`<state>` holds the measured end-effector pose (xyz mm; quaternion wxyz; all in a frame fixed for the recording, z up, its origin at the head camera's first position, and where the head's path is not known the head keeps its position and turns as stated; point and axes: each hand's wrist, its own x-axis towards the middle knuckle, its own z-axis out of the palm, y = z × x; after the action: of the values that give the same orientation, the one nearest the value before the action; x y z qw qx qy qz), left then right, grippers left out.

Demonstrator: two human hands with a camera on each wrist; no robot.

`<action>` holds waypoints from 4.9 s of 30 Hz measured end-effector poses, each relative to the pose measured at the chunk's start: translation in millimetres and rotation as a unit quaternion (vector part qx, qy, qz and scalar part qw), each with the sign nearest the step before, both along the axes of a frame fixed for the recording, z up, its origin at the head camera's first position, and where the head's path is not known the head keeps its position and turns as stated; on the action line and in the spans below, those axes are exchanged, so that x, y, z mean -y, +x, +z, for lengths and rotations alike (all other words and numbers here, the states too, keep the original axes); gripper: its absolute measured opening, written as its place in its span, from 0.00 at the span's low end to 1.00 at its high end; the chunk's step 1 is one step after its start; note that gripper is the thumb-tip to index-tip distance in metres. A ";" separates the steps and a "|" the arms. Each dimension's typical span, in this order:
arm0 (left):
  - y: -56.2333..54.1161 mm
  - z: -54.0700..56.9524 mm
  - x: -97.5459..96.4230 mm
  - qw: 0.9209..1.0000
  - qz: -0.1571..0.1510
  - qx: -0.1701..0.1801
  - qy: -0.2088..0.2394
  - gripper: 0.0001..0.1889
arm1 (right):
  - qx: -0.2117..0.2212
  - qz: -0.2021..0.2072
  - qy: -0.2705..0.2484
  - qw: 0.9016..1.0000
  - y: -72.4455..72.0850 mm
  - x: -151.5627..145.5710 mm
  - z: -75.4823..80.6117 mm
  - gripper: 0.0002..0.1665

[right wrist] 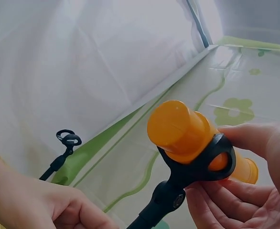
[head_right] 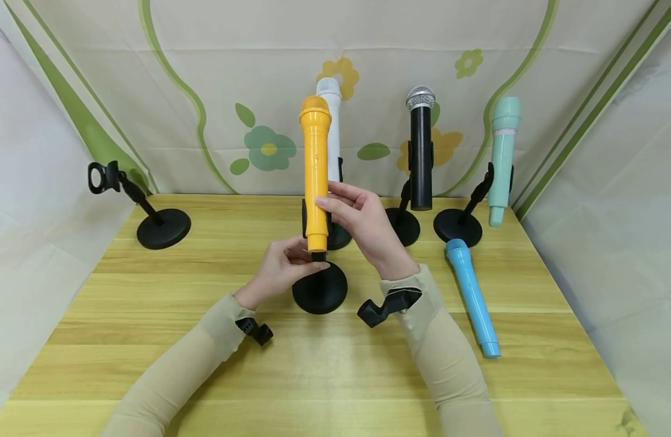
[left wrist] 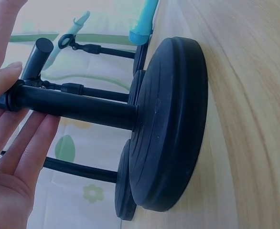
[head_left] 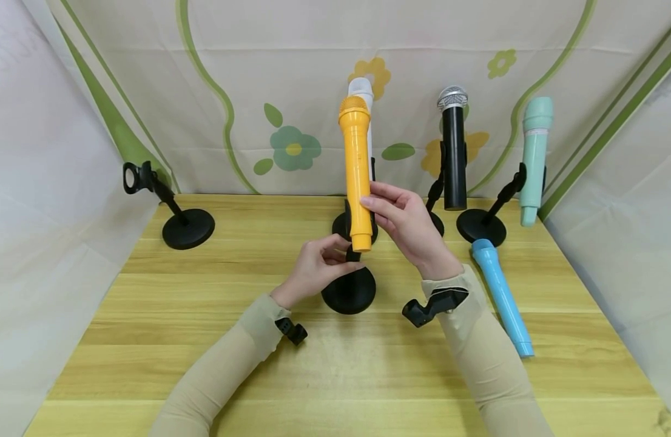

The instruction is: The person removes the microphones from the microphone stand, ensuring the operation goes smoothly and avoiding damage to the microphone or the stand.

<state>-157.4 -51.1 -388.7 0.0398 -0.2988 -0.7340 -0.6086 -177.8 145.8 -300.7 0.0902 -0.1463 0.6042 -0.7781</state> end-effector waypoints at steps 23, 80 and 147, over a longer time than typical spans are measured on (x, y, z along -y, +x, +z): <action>-1.0 0.0 -1.2 1.000 0.005 -0.008 -0.002 0.11 | 0.005 -0.019 -0.025 1.000 -7.0 4.7 2.3 0.29; 1.6 0.8 -0.7 1.000 0.013 0.012 -0.016 0.10 | -0.002 -0.092 -0.049 0.995 -38.1 5.3 25.7 0.31; -1.6 -2.7 0.0 1.000 0.008 -0.001 -0.007 0.10 | -0.038 -0.145 0.061 0.987 -7.2 -43.2 -25.9 0.36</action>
<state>-159.1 -51.1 -391.4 0.0438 -0.2936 -0.7405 -0.6030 -185.1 189.0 -326.6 -0.0382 -0.0806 0.6680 -0.7388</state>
